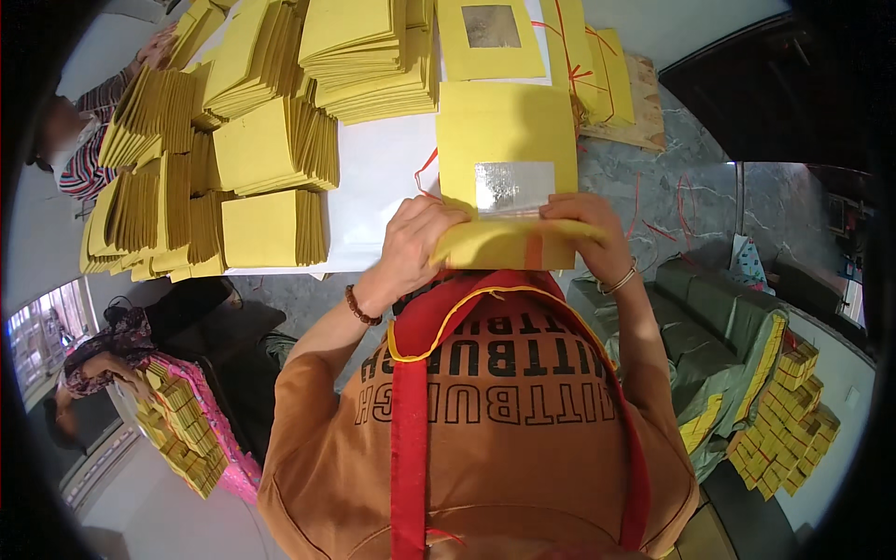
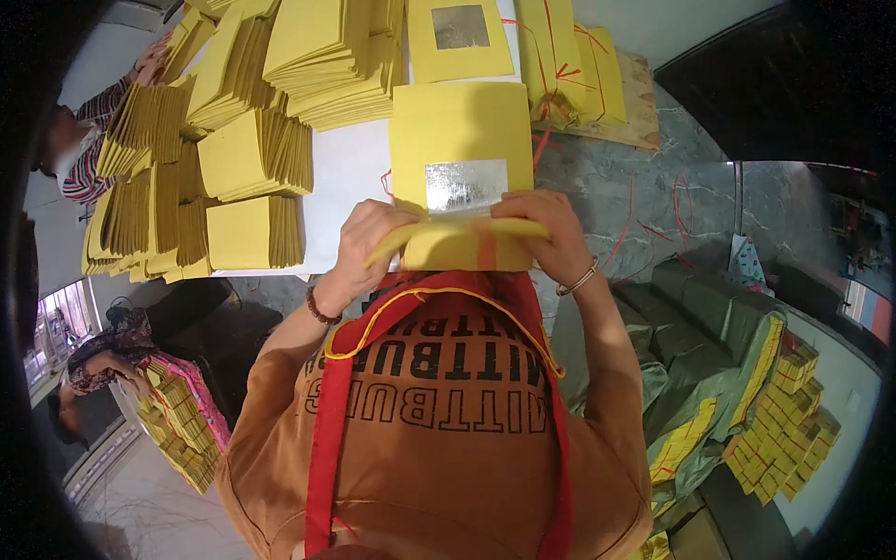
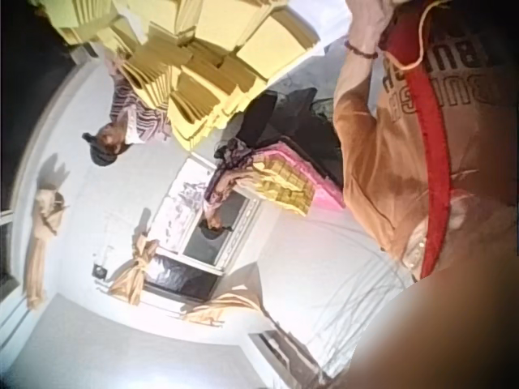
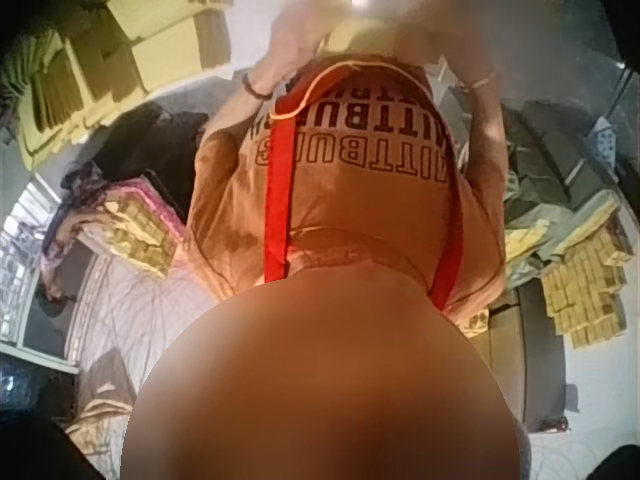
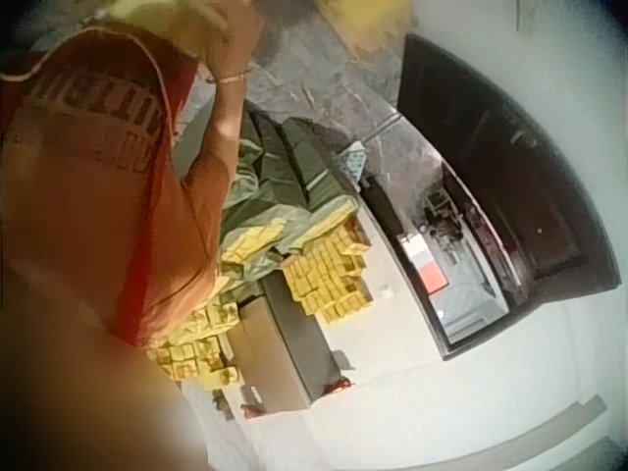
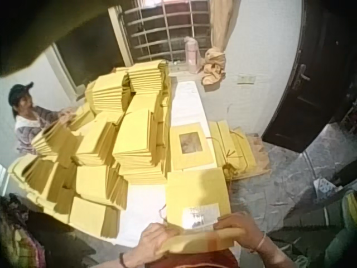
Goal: Organizing and counting stacks of yellow paper envelopes on a table.
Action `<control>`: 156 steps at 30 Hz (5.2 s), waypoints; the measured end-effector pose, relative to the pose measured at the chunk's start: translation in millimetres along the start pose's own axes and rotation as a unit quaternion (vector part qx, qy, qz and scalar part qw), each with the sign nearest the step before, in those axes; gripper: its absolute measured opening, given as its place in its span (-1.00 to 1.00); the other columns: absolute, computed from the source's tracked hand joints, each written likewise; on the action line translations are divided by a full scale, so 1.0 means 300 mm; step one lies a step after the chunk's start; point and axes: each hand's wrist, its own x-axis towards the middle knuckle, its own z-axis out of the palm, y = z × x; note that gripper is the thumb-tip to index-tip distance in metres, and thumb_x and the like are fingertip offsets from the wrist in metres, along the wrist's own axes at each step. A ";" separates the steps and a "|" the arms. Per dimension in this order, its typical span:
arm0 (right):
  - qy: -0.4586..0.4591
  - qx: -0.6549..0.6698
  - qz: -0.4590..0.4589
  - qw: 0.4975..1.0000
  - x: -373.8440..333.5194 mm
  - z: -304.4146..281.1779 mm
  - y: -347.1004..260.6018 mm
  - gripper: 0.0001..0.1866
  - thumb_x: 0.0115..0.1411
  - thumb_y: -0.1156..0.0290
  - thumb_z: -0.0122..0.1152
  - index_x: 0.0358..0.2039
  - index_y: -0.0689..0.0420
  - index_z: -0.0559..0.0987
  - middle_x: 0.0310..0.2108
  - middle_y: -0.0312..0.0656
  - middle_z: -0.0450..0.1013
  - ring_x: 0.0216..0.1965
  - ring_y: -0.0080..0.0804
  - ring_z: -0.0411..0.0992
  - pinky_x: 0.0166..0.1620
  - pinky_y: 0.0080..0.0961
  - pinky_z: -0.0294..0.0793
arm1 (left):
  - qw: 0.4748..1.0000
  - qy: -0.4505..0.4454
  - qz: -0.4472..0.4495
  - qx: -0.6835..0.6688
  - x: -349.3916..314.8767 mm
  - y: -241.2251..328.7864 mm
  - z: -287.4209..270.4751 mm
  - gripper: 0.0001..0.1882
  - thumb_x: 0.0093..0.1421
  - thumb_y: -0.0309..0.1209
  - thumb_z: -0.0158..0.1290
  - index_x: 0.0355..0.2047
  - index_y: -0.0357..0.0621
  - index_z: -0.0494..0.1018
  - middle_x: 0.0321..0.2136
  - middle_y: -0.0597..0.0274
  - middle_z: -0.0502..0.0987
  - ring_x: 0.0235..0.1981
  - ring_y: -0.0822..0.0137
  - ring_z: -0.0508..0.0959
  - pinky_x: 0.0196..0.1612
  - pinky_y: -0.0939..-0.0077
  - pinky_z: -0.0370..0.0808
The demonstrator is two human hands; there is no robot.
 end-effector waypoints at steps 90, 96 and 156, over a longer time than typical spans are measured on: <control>0.028 -0.321 0.056 0.945 0.249 0.168 -0.023 -0.24 0.12 -0.05 -0.08 0.20 0.21 0.11 0.29 -0.04 -0.12 0.32 -0.10 -0.21 0.23 0.15 -0.32 | 0.987 -0.141 -0.020 0.081 0.195 -0.082 0.082 -0.20 0.04 0.14 -0.05 0.17 -0.10 0.13 0.20 0.01 0.08 0.24 0.03 0.04 0.24 0.05 -0.14; 0.067 -0.323 0.068 0.942 0.234 0.115 0.030 -0.17 0.08 -0.08 -0.01 0.20 0.26 0.10 0.28 -0.01 -0.08 0.31 -0.10 -0.18 0.24 0.05 -0.23 | 0.977 -0.158 0.008 0.144 0.189 -0.086 0.094 -0.26 0.02 0.10 -0.01 0.13 -0.03 0.18 0.17 -0.01 0.12 0.22 0.02 0.06 0.22 0.02 -0.07; 0.175 0.433 0.256 0.846 0.074 0.175 0.353 -0.65 0.27 0.30 -0.20 -0.02 0.21 0.36 -0.14 -0.18 0.39 -0.14 -0.41 0.35 -0.07 -0.50 0.32 | 0.939 -0.099 -0.132 0.303 -0.194 -0.498 0.051 -0.42 0.17 0.00 -0.13 0.14 0.01 0.20 0.19 0.01 0.09 0.21 0.04 0.06 0.21 0.09 -0.02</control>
